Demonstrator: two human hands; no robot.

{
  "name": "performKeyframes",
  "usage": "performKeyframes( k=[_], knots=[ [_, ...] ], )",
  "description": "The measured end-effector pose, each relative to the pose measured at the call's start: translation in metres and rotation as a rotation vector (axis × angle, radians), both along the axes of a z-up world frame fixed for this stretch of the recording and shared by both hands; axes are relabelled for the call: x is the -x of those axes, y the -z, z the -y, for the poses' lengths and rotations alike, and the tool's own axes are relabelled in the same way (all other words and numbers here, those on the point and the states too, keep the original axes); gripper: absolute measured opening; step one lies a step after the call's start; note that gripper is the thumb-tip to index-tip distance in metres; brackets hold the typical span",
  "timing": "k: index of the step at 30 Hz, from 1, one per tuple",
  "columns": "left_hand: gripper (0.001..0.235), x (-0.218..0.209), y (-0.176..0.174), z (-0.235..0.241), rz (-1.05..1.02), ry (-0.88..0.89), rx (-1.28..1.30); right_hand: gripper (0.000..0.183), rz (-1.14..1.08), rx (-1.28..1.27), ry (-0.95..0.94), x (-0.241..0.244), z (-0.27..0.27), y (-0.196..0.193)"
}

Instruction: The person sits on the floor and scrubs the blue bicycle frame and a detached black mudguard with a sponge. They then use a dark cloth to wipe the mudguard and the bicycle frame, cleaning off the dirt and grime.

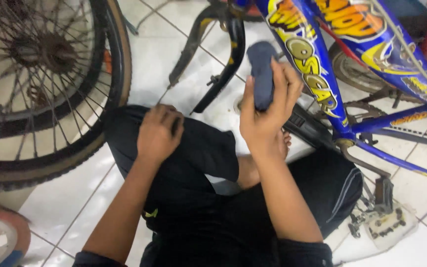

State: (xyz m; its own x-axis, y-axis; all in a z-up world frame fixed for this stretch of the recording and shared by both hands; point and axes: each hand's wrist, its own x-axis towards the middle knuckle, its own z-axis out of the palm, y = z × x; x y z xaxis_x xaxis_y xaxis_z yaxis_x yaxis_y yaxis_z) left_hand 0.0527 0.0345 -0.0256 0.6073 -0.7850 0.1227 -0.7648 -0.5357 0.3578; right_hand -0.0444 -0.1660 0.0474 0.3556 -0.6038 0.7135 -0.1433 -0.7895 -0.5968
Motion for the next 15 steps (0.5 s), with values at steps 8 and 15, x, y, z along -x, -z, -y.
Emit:
performKeyframes(
  k=[8, 15],
  knots=[
    [0.013, -0.007, 0.01, 0.005, -0.047, 0.033, 0.134, 0.056, -0.364, 0.273, -0.095, -0.043, 0.022, 0.051],
    [0.011, -0.018, -0.017, -0.017, 0.003, -0.018, 0.135, 0.048, -0.256, 0.097, -0.208, -0.001, -0.003, 0.076]
  ],
)
